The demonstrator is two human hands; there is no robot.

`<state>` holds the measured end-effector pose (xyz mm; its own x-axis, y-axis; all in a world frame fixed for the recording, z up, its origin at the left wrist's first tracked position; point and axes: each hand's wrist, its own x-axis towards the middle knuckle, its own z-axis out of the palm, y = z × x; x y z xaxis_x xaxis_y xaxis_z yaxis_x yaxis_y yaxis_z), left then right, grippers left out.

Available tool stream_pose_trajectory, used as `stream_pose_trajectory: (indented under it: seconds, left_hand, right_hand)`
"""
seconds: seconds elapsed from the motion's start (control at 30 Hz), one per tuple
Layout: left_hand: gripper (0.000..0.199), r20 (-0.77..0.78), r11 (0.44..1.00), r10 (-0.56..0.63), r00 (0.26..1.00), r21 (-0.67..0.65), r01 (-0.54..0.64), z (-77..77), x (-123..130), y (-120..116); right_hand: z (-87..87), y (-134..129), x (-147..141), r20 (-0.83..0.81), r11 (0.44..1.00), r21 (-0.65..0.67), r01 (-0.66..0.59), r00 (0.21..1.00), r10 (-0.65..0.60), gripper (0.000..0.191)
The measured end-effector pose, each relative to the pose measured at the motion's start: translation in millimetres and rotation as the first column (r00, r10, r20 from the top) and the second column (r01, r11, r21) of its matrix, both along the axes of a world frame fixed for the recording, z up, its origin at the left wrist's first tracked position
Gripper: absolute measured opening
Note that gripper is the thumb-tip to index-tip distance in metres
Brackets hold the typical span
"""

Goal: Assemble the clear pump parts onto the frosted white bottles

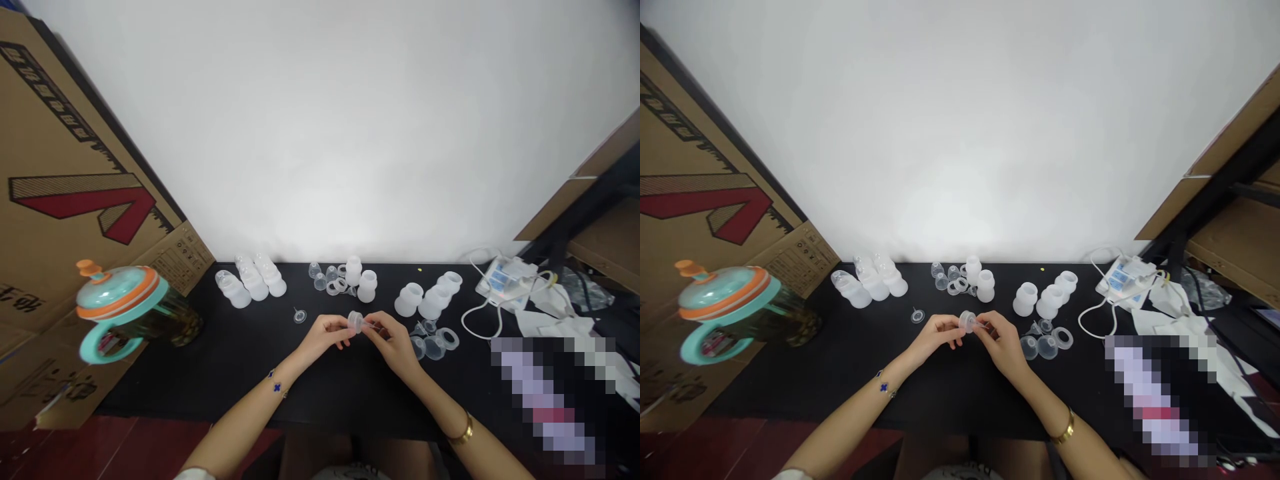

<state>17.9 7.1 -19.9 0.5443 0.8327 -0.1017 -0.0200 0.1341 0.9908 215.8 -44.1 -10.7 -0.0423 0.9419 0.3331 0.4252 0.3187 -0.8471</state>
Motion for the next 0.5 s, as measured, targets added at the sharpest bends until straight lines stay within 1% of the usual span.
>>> stream_pose_trajectory:
  seconds: [0.13, 0.33, 0.5]
  left_hand:
    - [0.04, -0.003, 1.0, -0.011, 1.0, 0.018, 0.012, 0.5, 0.3, -0.9]
    - [0.039, -0.01, 1.0, -0.013, 1.0, 0.028, 0.013, 0.8, 0.1, -1.7]
    - [0.04, 0.001, 1.0, 0.011, 1.0, 0.02, -0.011, -1.4, -0.7, 0.0]
  right_hand:
    - [1.2, -0.6, 0.1, 0.001, 1.0, -0.001, -0.002, 1.0, 0.002, 0.023]
    - [3.5, -1.3, 0.2, 0.008, 1.0, -0.003, -0.009, 1.0, 0.009, 0.021]
    - [-0.7, 0.4, 0.9, -0.029, 1.0, -0.017, 0.026, 0.999, -0.027, 0.022]
